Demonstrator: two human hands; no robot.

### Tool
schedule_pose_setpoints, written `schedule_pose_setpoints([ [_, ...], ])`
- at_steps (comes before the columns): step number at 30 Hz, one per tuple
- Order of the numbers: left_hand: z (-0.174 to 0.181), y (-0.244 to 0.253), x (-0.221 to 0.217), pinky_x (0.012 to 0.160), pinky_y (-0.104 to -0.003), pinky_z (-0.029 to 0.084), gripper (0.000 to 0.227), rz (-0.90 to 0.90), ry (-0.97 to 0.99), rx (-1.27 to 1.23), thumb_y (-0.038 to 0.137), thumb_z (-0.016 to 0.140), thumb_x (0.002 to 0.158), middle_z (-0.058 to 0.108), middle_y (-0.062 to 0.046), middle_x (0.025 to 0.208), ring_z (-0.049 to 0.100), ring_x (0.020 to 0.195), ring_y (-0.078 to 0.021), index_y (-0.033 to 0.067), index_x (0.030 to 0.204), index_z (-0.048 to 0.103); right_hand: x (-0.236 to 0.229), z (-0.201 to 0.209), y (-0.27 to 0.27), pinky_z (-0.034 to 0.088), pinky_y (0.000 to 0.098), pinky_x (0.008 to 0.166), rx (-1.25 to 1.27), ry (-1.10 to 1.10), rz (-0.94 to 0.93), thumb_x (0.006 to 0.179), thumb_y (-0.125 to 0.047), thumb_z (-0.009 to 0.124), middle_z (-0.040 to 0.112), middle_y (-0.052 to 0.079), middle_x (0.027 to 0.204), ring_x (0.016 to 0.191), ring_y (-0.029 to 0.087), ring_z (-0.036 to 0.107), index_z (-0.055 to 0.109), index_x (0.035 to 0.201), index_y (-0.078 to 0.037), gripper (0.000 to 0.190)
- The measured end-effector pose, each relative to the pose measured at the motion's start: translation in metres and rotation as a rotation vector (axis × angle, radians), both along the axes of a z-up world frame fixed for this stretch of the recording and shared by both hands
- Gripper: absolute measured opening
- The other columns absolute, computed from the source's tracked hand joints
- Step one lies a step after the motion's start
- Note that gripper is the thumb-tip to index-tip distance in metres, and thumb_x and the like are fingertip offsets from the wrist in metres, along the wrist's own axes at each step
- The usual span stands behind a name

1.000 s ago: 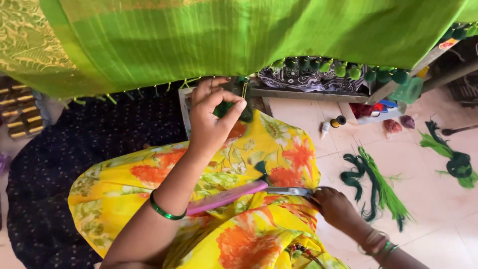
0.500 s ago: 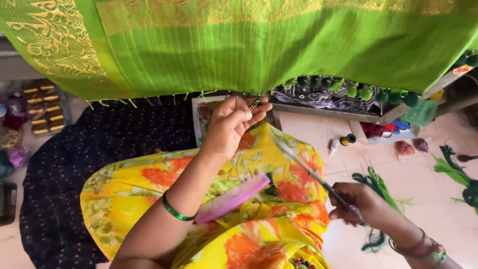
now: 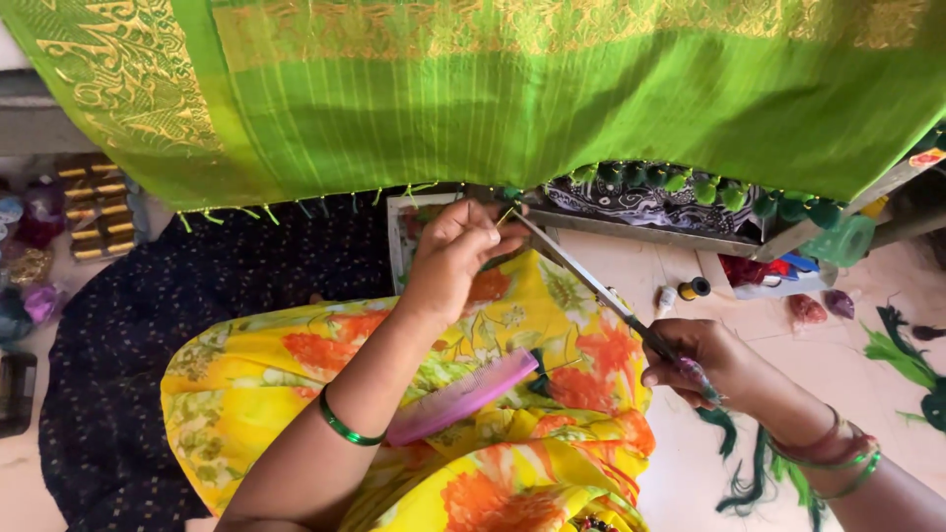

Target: Attaching decorative tassels and beads to the border of a green sari using thread, scissors, and a comb.

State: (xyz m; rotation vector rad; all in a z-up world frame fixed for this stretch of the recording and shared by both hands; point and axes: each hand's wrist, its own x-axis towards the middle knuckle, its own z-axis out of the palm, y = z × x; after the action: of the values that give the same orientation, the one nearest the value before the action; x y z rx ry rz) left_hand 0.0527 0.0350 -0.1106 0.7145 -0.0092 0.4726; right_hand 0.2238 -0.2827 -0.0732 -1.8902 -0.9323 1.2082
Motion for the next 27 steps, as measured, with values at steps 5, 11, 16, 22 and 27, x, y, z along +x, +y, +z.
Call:
schedule_pose_setpoints([
  [5, 0.012, 0.021, 0.012, 0.094, -0.035, 0.050, 0.027, 0.489, 0.297, 0.607, 0.012, 0.074, 0.088, 0.067, -0.008, 0.115, 0.060, 0.108, -0.0172, 0.0037, 0.114, 0.067, 0.013, 0.003, -0.022, 0.034, 0.0277, 0.038, -0.065, -0.138, -0.127, 0.076, -0.011, 0.085, 0.051, 0.001, 0.054, 0.042, 0.008, 0.045, 0.063, 0.078, 0.000, 0.025],
  [11, 0.035, 0.023, 0.023, 0.100, -0.030, 0.049, 0.025, 0.192, 0.282, 0.679, 0.023, 0.070, 0.096, 0.078, 0.000, 0.113, 0.068, 0.108, -0.0109, 0.0050, 0.113, 0.075, 0.014, 0.040, -0.016, 0.036, 0.0344, 0.046, -0.014, -0.650, -0.057, 0.069, -0.020, 0.091, 0.049, 0.009, 0.060, 0.056, 0.014, 0.041, 0.060, 0.074, -0.001, 0.036],
  [16, -0.012, 0.011, 0.032, 0.101, -0.029, 0.053, 0.021, 0.312, 0.113, 0.789, 0.019, 0.063, 0.105, 0.079, -0.003, 0.108, 0.071, 0.107, -0.0112, 0.0029, 0.111, 0.075, 0.007, 0.060, -0.002, 0.038, 0.0383, 0.049, 0.118, -0.899, 0.049, 0.062, -0.034, 0.091, 0.047, 0.011, 0.063, 0.056, 0.021, 0.041, 0.058, 0.078, -0.001, 0.049],
  [22, -0.025, 0.000, 0.023, 0.093, -0.028, 0.054, 0.019, 0.408, 0.185, 0.773, 0.015, 0.064, 0.103, 0.080, -0.004, 0.102, 0.070, 0.096, -0.0096, 0.0011, 0.108, 0.075, -0.003, 0.076, 0.027, 0.041, 0.0423, 0.054, -0.082, -0.960, 0.053, 0.061, -0.043, 0.095, 0.052, 0.012, 0.060, 0.054, 0.029, 0.046, 0.059, 0.082, -0.003, 0.058],
  [27, -0.024, -0.001, 0.021, 0.091, -0.026, 0.053, 0.018, 0.400, 0.165, 0.757, 0.014, 0.065, 0.102, 0.079, -0.004, 0.101, 0.070, 0.095, -0.0094, 0.0018, 0.106, 0.077, 0.000, 0.090, 0.055, 0.044, 0.0438, 0.054, 0.116, -0.987, 0.192, 0.062, -0.040, 0.089, 0.053, 0.013, 0.063, 0.056, 0.032, 0.051, 0.058, 0.078, -0.003, 0.051],
])
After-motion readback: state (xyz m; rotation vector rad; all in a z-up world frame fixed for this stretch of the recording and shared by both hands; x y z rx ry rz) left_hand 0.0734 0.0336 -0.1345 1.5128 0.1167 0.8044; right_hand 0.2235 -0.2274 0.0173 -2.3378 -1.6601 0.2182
